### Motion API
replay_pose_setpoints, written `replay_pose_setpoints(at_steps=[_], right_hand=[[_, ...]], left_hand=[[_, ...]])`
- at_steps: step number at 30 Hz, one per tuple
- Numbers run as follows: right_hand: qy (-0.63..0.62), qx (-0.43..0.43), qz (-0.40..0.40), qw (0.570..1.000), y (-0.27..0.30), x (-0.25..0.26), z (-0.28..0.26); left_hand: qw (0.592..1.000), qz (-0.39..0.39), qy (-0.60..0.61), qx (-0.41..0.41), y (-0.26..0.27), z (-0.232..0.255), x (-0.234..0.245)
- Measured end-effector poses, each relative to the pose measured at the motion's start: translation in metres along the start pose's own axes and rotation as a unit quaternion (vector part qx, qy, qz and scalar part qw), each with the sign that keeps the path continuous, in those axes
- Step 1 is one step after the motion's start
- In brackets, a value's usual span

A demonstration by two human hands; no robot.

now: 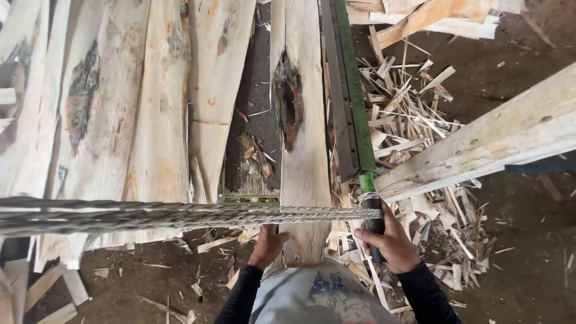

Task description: Trimming wood strips using a manual shear in a workshop.

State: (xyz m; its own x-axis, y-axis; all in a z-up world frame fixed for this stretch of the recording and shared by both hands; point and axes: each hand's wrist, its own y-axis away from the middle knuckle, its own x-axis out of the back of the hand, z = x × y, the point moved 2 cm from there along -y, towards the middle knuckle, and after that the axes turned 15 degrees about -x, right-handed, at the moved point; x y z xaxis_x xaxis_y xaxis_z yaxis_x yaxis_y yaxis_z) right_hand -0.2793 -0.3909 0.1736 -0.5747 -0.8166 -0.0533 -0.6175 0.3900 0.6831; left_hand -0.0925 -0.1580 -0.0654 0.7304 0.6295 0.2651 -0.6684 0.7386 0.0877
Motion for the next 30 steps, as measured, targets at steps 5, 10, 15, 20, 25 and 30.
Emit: replay_pose_setpoints(at_steps=[5,10,15,20,25,30], right_hand=[[0.078,0.003,0.041,0.996,0.029,-0.01,-0.047],[0.159,-0.011,0.102,0.982,0.015,-0.01,-0.029],[0.349,0.102,0.113,0.925,-0.029,0.015,0.038],[0.159,-0.013,0.094,0.983,0.028,-0.02,-0.05],[0.131,0.049,0.055,0.989,0.023,-0.014,-0.037],[0.254,0.043,0.226,0.939,-0.099,0.002,0.12]], left_hand=[[0.963,-0.081,-0.203,-0.155,-0.024,-0.119,-0.03],[0.966,-0.046,-0.159,-0.2,-0.033,-0.091,-0.034],[0.984,-0.006,-0.095,-0.148,-0.038,-0.022,-0.023],[0.996,0.025,-0.028,-0.083,-0.055,0.019,-0.008],[0.999,0.035,0.009,-0.018,-0.075,0.02,-0.009],[0.997,0.054,-0.001,-0.052,-0.082,-0.006,-0.018]])
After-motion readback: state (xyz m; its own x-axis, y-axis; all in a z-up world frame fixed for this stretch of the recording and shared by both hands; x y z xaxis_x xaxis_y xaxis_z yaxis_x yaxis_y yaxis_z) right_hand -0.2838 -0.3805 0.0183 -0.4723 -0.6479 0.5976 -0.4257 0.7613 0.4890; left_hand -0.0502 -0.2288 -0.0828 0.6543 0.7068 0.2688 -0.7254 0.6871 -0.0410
